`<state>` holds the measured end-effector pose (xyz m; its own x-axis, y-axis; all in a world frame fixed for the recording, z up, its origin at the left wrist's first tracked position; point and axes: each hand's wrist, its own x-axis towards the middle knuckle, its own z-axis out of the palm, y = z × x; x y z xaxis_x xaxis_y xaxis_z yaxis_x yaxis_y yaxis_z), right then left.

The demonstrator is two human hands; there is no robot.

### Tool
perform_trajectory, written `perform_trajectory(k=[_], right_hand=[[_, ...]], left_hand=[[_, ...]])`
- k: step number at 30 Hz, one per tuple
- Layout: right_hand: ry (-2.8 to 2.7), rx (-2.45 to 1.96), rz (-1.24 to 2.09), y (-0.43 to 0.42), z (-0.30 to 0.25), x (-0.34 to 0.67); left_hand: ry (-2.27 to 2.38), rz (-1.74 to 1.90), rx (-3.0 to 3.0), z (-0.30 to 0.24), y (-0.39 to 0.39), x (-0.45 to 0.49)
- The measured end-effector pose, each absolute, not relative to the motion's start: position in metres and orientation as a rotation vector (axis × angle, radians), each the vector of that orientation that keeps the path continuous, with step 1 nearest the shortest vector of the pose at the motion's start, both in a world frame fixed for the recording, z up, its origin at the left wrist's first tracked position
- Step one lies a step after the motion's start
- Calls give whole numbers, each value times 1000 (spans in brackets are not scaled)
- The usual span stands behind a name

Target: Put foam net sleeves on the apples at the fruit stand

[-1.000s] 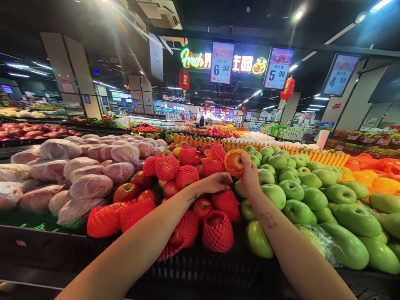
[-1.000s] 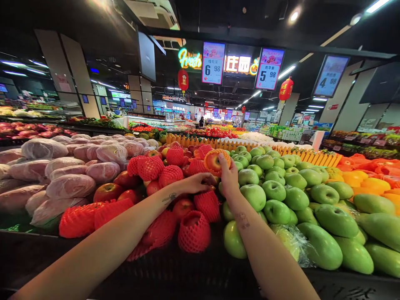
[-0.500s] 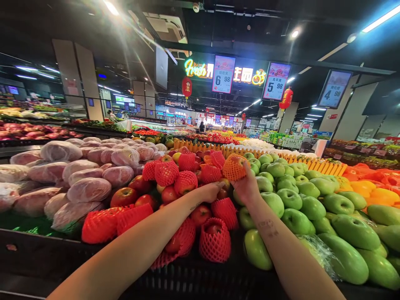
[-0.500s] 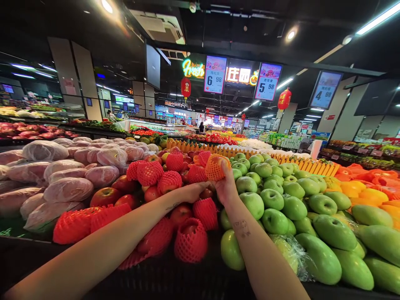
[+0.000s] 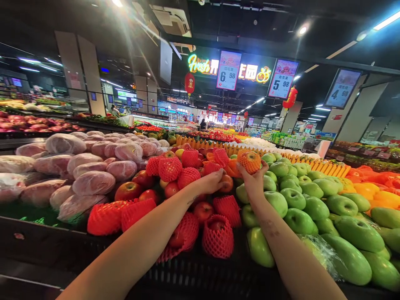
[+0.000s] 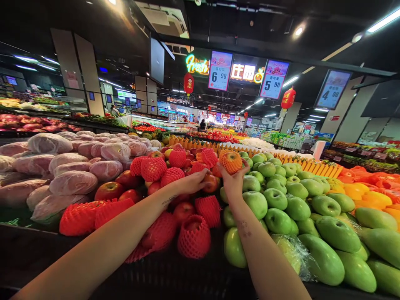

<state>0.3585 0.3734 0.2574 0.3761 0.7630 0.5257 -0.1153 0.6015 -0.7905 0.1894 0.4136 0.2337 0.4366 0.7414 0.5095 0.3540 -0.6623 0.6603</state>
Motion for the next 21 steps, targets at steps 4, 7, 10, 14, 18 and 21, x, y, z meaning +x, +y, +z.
perform_trajectory(k=[4, 7, 10, 14, 18, 21], right_hand=[[-1031, -1004, 341, 373, 260, 368], [-1182, -1186, 179, 371, 260, 372], [-1418, -1189, 161, 368, 257, 369], [-1830, -1361, -43, 365, 253, 362], [-2151, -1552, -216, 366, 249, 359], [-2175, -1606, -173, 369, 246, 359]], left_hand=[[969, 1471, 2102, 250, 408, 189], [1082, 1703, 1938, 257, 409, 188], [1150, 1914, 1726, 260, 412, 187], [1106, 2145, 1682, 262, 412, 188], [1002, 2309, 1731, 266, 407, 189], [980, 2323, 1789, 267, 403, 189]])
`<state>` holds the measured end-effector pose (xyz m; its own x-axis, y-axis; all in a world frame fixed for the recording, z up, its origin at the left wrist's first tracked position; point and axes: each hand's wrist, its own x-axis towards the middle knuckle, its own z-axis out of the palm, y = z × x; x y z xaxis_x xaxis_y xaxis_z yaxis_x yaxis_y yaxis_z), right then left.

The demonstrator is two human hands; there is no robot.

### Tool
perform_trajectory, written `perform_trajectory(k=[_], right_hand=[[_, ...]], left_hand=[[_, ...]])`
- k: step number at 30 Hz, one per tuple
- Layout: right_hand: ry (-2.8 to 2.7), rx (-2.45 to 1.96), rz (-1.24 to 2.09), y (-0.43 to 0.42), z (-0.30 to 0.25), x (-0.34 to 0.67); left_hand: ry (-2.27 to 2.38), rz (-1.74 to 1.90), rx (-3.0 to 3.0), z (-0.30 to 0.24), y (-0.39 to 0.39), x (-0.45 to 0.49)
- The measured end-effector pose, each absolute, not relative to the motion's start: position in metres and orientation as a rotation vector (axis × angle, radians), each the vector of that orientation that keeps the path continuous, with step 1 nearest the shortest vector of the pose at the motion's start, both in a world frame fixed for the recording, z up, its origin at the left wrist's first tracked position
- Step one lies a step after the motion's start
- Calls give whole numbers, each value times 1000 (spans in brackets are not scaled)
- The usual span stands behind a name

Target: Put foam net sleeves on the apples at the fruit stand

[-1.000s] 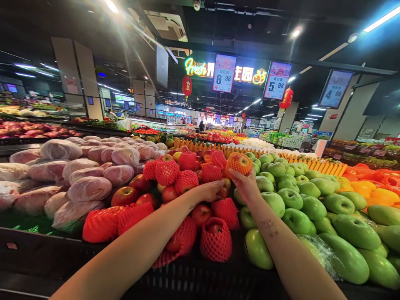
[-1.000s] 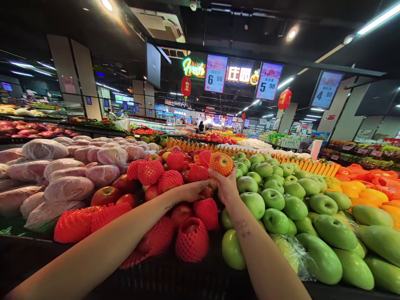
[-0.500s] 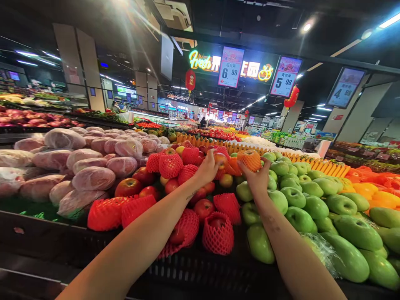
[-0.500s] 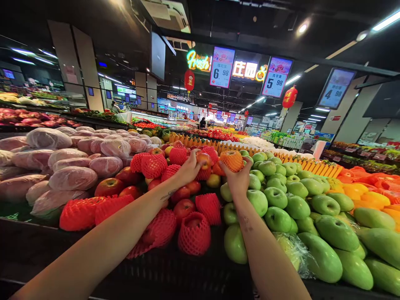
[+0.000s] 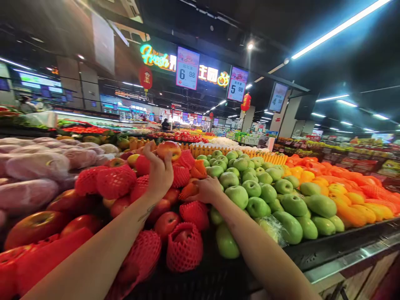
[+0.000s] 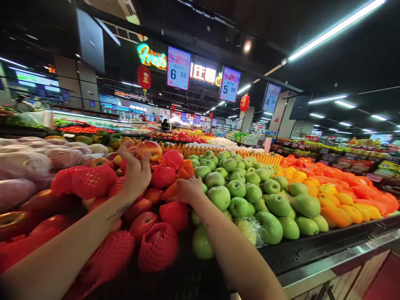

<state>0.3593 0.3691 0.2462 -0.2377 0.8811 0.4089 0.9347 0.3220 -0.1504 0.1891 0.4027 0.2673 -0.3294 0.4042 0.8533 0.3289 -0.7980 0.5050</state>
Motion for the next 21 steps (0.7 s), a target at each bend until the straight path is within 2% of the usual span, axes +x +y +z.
perform_trajectory(k=[6, 11, 14, 21], right_hand=[[-2051, -1610, -139, 365, 254, 357], [-1935, -1113, -6, 368, 261, 363], [-1906, -1070, 12, 372, 260, 369], [-1388, -1173, 78, 364, 269, 369]], left_hand=[[977, 2094, 1950, 259, 407, 193], [871, 1525, 2036, 251, 408, 200], [850, 1267, 2087, 248, 406, 201], [1197, 1391, 2218, 242, 434, 190]])
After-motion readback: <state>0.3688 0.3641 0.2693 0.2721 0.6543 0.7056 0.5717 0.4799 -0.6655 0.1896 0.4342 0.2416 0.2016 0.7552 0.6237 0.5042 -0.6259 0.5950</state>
